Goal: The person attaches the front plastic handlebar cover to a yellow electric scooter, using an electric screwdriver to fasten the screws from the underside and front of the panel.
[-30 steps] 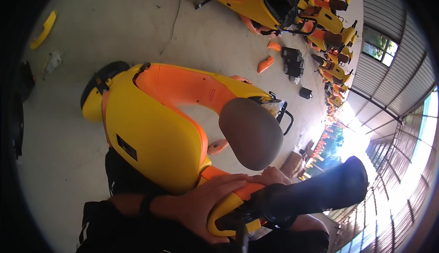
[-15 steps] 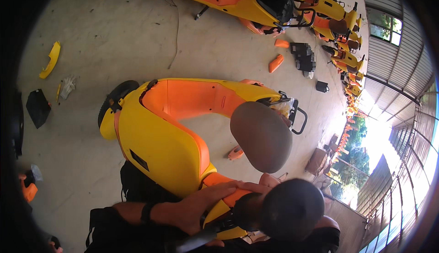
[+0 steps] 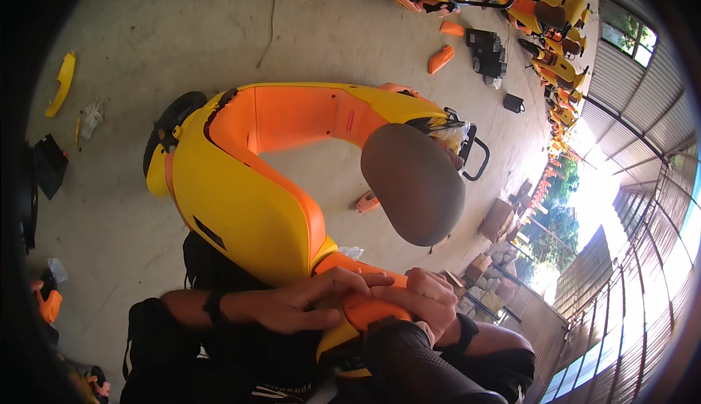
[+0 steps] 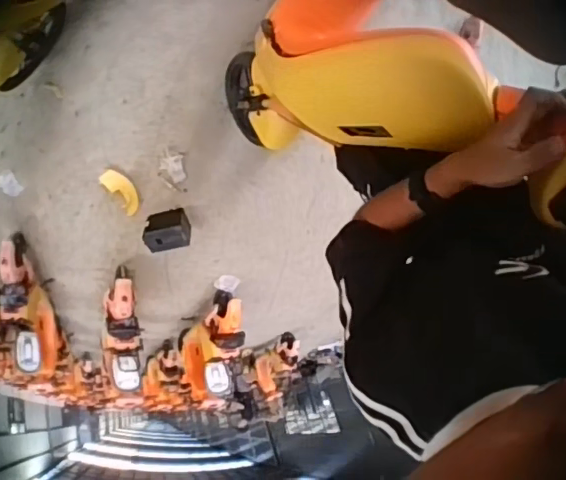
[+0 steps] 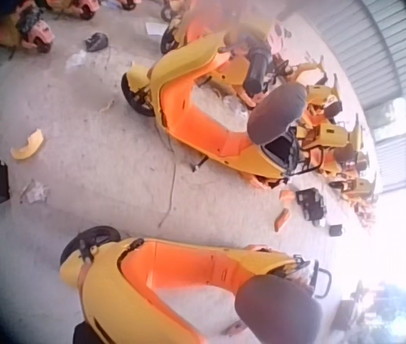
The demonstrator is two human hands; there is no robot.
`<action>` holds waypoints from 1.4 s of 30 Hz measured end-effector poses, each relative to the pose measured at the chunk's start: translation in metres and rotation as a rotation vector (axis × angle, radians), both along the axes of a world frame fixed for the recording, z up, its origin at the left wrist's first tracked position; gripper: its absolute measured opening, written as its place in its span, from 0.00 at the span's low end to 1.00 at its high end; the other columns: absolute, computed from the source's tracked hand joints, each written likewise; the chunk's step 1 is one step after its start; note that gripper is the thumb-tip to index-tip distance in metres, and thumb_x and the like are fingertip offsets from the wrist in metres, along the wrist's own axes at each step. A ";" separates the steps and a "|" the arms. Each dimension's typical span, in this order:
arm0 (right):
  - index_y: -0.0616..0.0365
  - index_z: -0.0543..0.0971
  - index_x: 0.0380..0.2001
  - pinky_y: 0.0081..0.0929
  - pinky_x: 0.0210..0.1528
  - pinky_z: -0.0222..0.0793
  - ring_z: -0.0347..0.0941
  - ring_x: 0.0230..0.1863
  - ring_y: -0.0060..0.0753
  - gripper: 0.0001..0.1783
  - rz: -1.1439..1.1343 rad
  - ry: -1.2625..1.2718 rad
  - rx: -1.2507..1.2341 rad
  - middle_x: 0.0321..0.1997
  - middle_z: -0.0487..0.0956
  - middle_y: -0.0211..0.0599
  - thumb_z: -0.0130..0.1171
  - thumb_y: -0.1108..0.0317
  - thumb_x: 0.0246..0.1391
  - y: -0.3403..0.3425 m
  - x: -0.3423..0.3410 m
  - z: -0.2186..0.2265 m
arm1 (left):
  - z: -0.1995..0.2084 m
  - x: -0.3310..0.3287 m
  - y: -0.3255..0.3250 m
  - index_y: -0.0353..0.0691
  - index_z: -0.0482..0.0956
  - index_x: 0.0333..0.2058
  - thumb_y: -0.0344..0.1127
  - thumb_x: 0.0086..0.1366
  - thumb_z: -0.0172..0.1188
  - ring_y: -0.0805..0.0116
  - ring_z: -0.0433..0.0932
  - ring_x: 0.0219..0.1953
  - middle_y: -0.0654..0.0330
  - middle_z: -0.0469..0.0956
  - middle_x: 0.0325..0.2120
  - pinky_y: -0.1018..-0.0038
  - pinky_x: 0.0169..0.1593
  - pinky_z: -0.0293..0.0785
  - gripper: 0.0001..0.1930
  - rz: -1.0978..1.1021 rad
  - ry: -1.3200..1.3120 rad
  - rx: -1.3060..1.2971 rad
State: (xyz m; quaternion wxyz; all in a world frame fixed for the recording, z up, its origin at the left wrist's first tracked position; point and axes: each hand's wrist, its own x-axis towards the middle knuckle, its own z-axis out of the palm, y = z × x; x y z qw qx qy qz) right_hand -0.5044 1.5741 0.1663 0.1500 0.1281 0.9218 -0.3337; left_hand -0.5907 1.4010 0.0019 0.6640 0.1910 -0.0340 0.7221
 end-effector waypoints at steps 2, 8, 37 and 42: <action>0.65 0.85 0.36 0.27 0.19 0.59 0.64 0.18 0.27 0.34 0.010 0.001 -0.008 0.19 0.63 0.30 0.45 0.42 0.63 -0.001 0.003 0.001 | 0.004 0.000 0.000 0.39 0.56 0.62 0.38 0.71 0.53 0.58 0.47 0.72 0.51 0.50 0.69 0.62 0.71 0.48 0.25 -0.004 -0.012 -0.007; 0.66 0.85 0.36 0.27 0.19 0.58 0.63 0.17 0.27 0.32 -0.016 0.037 -0.111 0.18 0.63 0.30 0.42 0.47 0.65 0.003 0.000 -0.005 | 0.009 -0.005 0.001 0.41 0.54 0.64 0.42 0.66 0.62 0.57 0.48 0.72 0.50 0.50 0.69 0.60 0.72 0.46 0.35 0.008 0.071 -0.080; 0.68 0.73 0.22 0.33 0.22 0.54 0.59 0.17 0.38 0.14 -0.093 0.424 -0.032 0.18 0.64 0.40 0.43 0.75 0.58 0.002 0.007 -0.035 | 0.045 0.025 -0.026 0.36 0.42 0.70 0.40 0.46 0.79 0.64 0.57 0.66 0.54 0.56 0.64 0.65 0.66 0.56 0.61 0.320 0.341 -0.317; 0.70 0.75 0.27 0.37 0.23 0.59 0.62 0.22 0.43 0.10 0.213 0.547 0.133 0.20 0.66 0.44 0.45 0.78 0.58 -0.001 -0.004 -0.031 | 0.064 0.040 -0.025 0.36 0.53 0.64 0.33 0.55 0.71 0.70 0.68 0.56 0.60 0.68 0.53 0.70 0.60 0.65 0.43 0.399 0.364 -0.583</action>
